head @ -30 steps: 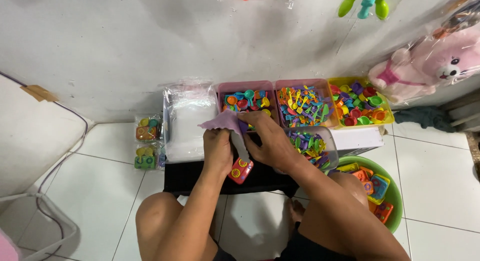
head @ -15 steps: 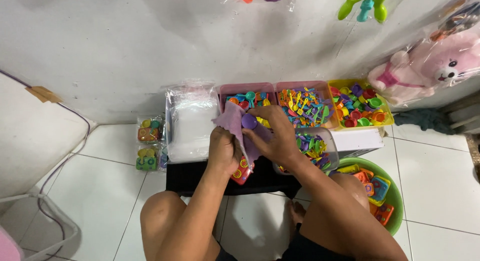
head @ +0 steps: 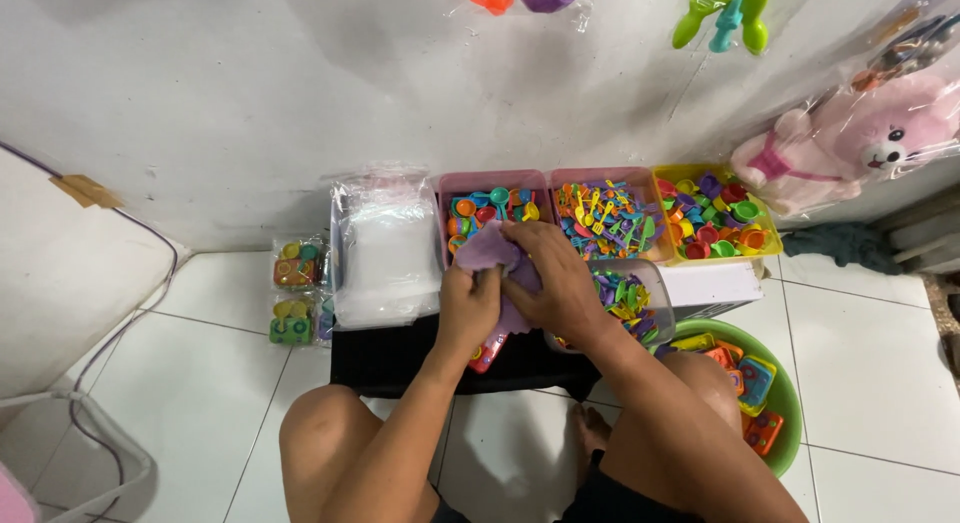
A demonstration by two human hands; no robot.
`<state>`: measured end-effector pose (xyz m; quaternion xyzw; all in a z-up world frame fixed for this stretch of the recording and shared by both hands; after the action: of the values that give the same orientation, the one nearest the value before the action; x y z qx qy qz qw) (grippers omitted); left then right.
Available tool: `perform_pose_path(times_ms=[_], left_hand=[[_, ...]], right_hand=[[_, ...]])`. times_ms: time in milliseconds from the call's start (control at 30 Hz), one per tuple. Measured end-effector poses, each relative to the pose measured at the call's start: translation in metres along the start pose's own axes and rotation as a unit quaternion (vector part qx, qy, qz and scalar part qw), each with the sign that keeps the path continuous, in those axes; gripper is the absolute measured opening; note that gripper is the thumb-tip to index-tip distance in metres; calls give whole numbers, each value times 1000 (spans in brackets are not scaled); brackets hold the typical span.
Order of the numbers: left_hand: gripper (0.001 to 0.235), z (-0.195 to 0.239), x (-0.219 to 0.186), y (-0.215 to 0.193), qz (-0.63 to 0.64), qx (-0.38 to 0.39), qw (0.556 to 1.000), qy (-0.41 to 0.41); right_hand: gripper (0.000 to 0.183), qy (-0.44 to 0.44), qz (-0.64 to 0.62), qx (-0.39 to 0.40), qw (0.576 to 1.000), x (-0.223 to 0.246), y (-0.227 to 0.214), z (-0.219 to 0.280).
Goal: The person sits on the floor and wipes various small plastic toys, including a red toy, a green fork, and a yellow spoon, using a white and purple cloth. The cleaned toys are placed into a pink container filled with other colorful plastic items.
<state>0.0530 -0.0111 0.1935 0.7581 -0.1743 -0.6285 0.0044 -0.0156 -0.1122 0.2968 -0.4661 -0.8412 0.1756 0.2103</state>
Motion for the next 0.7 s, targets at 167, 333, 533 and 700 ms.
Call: perform_pose_path(times_ms=[167,333,533,700], left_hand=[[29,-2,-25,9,-53,24,998,38],[30,2,-24,11,-113,46,992,29],[28,-2,-42,13,-56,23,998,1],[38,-1,-9,-3,65,-61,993,-72]], right_hand=[[59,8,15,20,1000,3,-2,-3],[60,-13,35,19,999,8,3,-2],[69,47,-3,48,998,-4,9,4],[27,40,-28,50,998,0,10,5]])
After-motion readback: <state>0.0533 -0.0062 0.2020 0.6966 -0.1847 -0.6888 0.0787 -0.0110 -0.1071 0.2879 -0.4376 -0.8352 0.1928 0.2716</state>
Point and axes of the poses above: each hand's wrist, its own z-axis away from the middle knuckle, its own y-axis out of the palm, x = y × z, the point moved 9 cm from there along -z, towards the middle knuckle, and after that the axes turned 12 degrees about z, right-handed, at the moved point
